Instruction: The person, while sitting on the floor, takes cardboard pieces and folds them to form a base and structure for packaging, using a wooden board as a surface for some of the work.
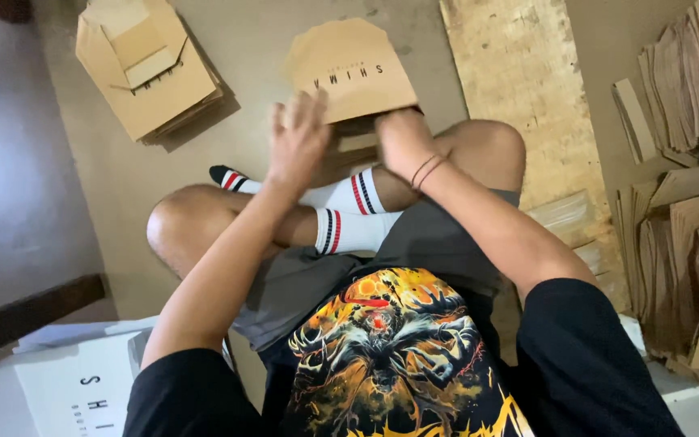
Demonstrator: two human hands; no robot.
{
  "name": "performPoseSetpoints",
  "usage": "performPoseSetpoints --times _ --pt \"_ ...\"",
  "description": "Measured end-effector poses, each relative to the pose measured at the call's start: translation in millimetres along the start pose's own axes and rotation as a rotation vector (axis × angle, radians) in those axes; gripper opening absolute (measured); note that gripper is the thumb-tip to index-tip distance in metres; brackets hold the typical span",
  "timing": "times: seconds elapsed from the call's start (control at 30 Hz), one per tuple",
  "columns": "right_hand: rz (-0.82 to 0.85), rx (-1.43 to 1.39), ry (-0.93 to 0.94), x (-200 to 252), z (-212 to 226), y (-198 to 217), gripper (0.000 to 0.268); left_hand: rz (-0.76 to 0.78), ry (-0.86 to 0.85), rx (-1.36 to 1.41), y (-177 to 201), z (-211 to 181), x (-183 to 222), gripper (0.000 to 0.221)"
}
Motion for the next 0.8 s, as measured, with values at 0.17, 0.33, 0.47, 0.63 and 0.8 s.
performPoseSetpoints --times 0.17,0.33,0.47,0.63,0.8 --pt "1.035 -0.243 -0.657 -32 15 32 0.035 -0.084 -0.021 0.168 -19 5 14 0.017" --pt "0.295 -0.032 -0.161 -15 15 4 0.017 0.273 -0.158 0.424 -84 -28 37 0.023" --pt "0.15 0.026 -0.123 -11 16 4 0.017 0.658 0.267 0.227 -94 -11 35 0.019" --pt "0.208 -0.252 -0.252 -7 26 38 0.024 0.708 0.354 0.288 -85 -3 26 0.022" --pt "0.213 -0.247 -0.234 -7 29 50 0.029 0.689 0.469 0.399 -87 5 28 0.03"
Point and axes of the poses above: each hand's wrist, its own x-axis away from the middle knuckle, its own y-axis out of the back of the hand, z = x × y, the point moved 4 cm from there along -x, towards the middle knuckle, and after that the axes turned 5 degrees about -y, right-handed, at the moved point
